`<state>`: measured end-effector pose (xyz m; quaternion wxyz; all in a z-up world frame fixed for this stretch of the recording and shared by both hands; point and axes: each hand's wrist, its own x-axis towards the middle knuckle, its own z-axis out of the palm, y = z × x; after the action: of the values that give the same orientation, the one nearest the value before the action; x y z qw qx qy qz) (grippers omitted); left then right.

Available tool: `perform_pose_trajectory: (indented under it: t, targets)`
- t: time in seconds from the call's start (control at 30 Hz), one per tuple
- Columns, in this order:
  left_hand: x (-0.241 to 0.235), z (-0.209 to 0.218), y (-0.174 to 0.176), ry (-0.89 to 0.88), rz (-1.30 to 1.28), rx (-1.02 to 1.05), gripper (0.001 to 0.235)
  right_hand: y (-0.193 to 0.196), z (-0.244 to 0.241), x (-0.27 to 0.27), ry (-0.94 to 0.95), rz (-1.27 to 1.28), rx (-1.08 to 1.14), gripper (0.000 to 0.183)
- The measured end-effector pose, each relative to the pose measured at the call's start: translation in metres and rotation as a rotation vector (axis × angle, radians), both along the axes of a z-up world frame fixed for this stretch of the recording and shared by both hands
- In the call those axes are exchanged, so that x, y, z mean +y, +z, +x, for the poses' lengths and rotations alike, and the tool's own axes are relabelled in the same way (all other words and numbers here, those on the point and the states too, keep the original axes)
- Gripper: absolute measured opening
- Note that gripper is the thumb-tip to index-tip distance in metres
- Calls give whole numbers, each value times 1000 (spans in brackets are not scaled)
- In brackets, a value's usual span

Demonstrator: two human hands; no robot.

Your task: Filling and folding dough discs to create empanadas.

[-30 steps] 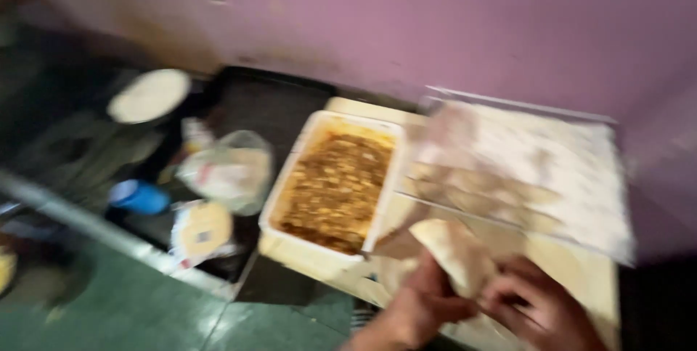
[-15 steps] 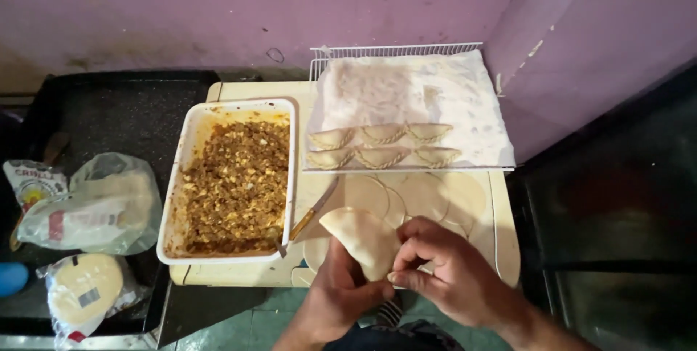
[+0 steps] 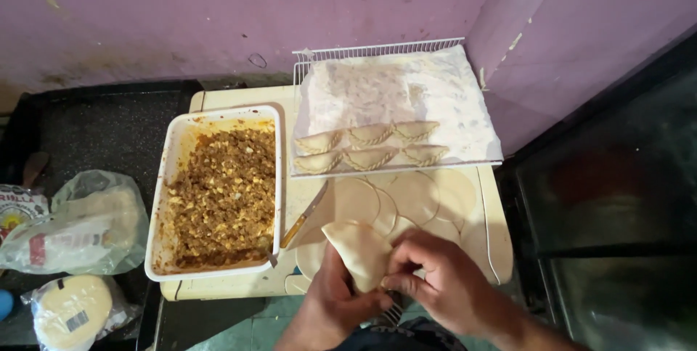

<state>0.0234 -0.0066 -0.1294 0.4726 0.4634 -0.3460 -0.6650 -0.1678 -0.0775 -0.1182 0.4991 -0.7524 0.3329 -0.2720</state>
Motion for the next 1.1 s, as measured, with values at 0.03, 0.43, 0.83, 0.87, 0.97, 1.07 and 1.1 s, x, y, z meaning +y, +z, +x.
perform_pose_trajectory:
  t: [0.03,0.43,0.83,0.87,0.97,1.07,1.1]
  targets:
    - [-3,1,6,0,-4,-3,69,-1,-1,0,0,-4,-3,18]
    - [-1,4,2,-49,-24,134,69,5,0,-2,119,-130,6,13]
    - [1,6,15,-114,-9,232,60,10,-3,-8,268,-141,25,17]
    - [-2,7,15,-87,-21,120,59,9,0,-7,190,-119,34,15]
    - [-9,12,26,-86,11,-96,58,3,4,1,25,159,73,20]
    - [-10,14,37,-113,92,-221,57,-5,1,4,-32,382,87,32]
    - [-11,14,39,-106,110,-248,55,-7,0,2,9,331,67,34]
